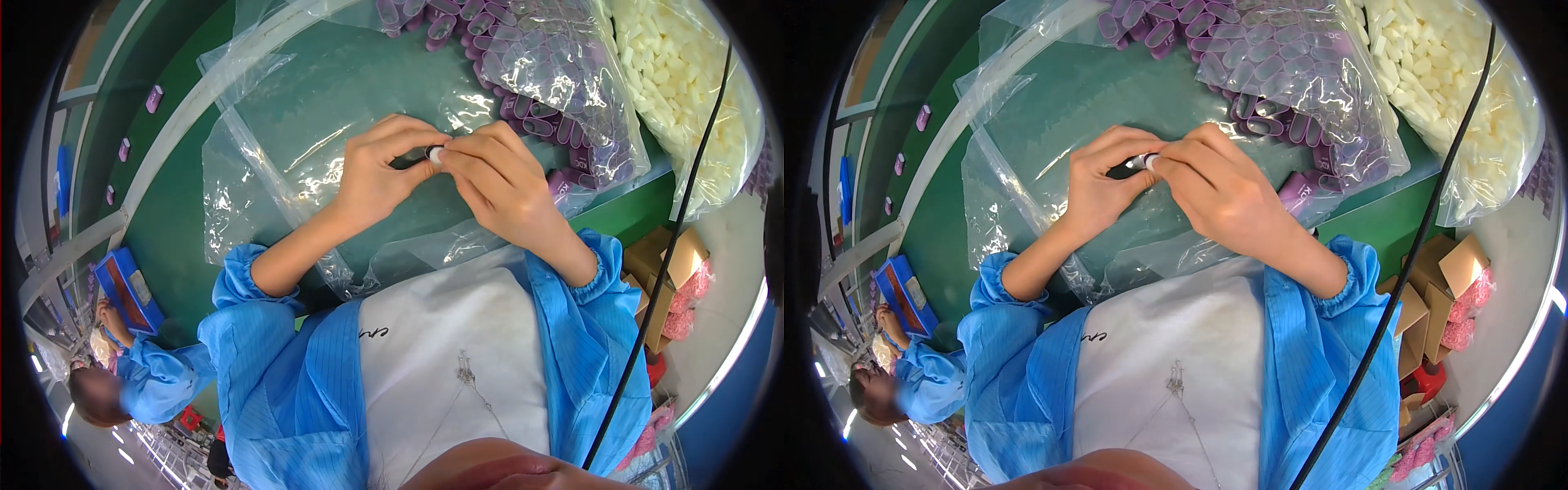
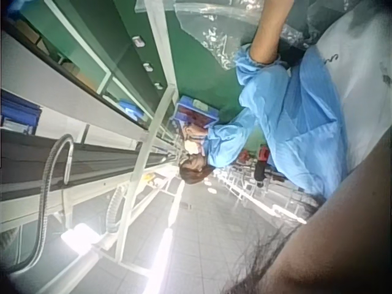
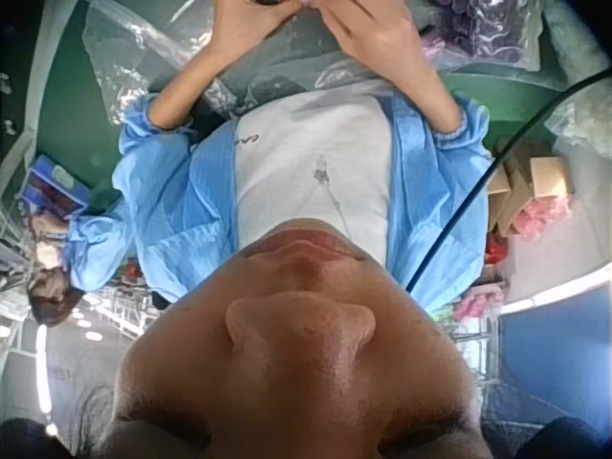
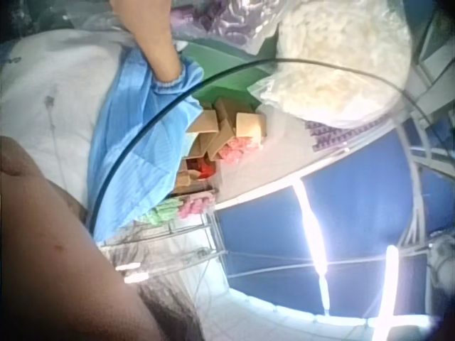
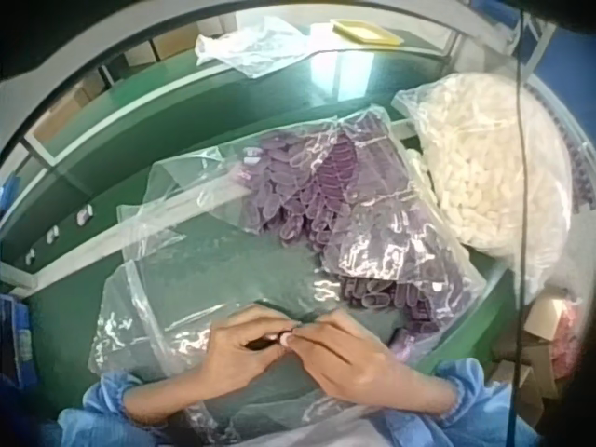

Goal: The person repeatedly picks up small white cylindrical objects and purple plastic casings from a green workbench. They insert the white objects into the purple casings by hand and place the assembled units onto the table. The process is repetitive and involves handling small parts one at a time.

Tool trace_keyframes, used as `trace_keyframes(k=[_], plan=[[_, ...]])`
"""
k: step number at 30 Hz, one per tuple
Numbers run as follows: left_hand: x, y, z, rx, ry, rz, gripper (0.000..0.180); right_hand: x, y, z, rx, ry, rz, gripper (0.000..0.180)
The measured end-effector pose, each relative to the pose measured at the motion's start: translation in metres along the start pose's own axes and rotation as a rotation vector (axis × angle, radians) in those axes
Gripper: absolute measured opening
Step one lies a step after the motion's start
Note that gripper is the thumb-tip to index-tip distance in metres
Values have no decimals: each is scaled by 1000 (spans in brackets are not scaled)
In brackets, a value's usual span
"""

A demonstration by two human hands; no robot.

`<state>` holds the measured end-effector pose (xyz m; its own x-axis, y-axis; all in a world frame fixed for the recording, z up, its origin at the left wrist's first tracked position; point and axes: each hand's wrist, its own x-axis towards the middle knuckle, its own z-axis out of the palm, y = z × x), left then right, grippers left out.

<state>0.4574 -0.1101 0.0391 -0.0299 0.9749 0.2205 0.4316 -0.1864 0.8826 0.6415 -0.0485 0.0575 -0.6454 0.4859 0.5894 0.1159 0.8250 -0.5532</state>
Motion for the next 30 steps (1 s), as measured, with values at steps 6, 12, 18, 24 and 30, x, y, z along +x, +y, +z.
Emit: trace_keyframes(k=[6, 12, 18, 24, 30], plan=[[-2, -2, 2, -22, 21, 16, 27, 5, -6, 2, -107, -42, -31, 33], [-2, -4, 1, -30, 24, 14, 28, 4, 8, -1, -34, -46, -73, 33], [-1, -5, 3, -9, 4, 33, 29, -2, 9, -10, -6, -22, -33, 25], [0, -8, 3, -19, -4, 32, 28, -5, 13, -1, -73, 0, -84, 26], [-1, -7, 4, 17, -17, 64, 26, -12, 19, -8, -143, -78, -204, 34]])
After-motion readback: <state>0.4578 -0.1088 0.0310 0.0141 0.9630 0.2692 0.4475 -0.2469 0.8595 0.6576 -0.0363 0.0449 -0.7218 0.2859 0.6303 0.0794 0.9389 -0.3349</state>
